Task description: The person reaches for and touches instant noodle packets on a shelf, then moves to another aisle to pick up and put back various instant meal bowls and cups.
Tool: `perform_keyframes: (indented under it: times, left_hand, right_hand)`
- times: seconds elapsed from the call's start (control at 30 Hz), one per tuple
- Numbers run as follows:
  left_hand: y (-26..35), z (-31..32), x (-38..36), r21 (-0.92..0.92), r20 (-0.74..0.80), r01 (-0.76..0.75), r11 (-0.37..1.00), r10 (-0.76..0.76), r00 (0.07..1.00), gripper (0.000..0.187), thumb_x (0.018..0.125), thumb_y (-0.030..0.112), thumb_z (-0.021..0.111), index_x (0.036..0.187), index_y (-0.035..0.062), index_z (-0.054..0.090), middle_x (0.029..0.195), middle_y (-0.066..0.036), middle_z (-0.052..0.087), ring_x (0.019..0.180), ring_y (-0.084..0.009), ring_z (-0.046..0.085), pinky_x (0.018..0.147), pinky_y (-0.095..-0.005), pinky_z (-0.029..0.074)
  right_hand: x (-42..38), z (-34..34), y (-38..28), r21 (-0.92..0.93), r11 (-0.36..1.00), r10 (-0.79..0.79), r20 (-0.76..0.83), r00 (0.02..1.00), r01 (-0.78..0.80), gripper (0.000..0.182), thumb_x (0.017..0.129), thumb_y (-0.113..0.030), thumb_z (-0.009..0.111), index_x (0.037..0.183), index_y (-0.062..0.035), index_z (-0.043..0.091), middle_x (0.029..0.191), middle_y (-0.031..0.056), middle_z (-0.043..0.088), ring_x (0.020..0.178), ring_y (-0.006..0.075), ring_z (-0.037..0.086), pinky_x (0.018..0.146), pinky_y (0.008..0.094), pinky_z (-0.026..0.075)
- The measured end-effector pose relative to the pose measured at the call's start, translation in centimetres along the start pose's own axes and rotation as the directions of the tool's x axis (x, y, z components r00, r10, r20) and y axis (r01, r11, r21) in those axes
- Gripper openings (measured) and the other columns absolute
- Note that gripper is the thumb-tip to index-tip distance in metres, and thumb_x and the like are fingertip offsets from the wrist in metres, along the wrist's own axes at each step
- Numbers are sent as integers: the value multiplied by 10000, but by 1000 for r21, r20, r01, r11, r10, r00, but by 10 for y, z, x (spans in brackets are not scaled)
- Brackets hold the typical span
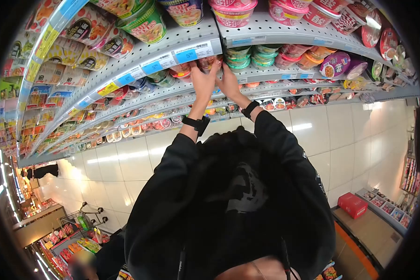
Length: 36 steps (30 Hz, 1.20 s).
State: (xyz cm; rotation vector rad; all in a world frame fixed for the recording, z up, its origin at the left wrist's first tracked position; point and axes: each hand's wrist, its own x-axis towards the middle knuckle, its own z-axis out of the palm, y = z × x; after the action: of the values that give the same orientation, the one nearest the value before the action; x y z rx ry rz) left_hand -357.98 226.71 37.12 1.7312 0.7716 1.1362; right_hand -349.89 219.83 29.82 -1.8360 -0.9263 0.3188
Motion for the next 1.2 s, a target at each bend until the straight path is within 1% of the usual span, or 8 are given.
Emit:
perform_keyframes:
  times: [0.37,0.47,0.53,0.77,0.93,1.0,1.13,1.2]
  left_hand:
    - [1,4,1,175,-35,-80,981,88,996,628,845,237,765,1243,-139,458,1100,-310,643,1010,-434,614,946,-436,440]
    - [0,3,4,97,32,25,995,-28,999,615,868,213,747,1280,-129,445,1220,-258,585,1097,-314,559,1008,-395,399]
    - [-1,3,4,178,4,-107,978,108,994,612,862,227,741,1265,-130,452,1114,-313,640,1019,-448,610,950,-442,437]
    - [0,2,3,223,17,-118,968,117,993,591,869,202,725,1266,-134,444,1091,-323,644,1031,-483,604,921,-457,446]
    - [-5,6,2,92,7,-119,989,119,993,612,896,210,705,1310,-134,413,1123,-325,625,1034,-463,597,948,-442,435]
    - [-3,5,-1,89,43,-36,995,32,999,569,936,230,686,1300,-119,422,1245,-277,569,1126,-336,541,1032,-377,374]
    - [-6,8,-2,144,17,-39,989,37,999,569,942,234,677,1303,-120,417,1252,-274,565,1135,-326,536,1036,-382,370]
    - [-6,8,-2,154,-7,-90,984,92,996,637,919,239,683,1338,-137,384,1209,-337,572,1104,-452,556,996,-429,405]
  right_hand:
    - [-2,10,-4,21,997,-66,-139,988,69,657,815,-283,754,1274,64,438,1092,314,595,983,487,603,799,518,507]
    - [2,6,-9,42,998,-37,-94,995,41,648,820,-277,746,1274,60,430,1118,325,582,970,498,603,791,531,506]
    - [-2,12,-11,59,998,0,-56,998,3,643,826,-276,739,1276,57,424,1133,329,576,960,505,604,785,540,505]
    - [4,27,-4,46,999,1,-78,997,3,674,831,-276,726,1301,43,363,1141,323,570,957,517,599,763,567,496]
    - [6,25,-7,19,1000,16,-97,995,-14,625,813,-237,740,1248,42,388,1148,321,546,965,514,596,759,561,508]
    - [5,26,-10,-4,1000,24,-101,995,-25,615,812,-225,739,1242,42,389,1162,318,529,965,515,595,755,562,511]
    - [4,26,-16,-33,995,87,-97,991,-91,583,809,-177,732,1229,36,389,1210,305,482,965,516,591,743,566,516]
    - [4,27,-19,-24,994,104,-107,989,-107,574,807,-159,728,1228,33,389,1219,299,476,968,514,591,740,568,517]
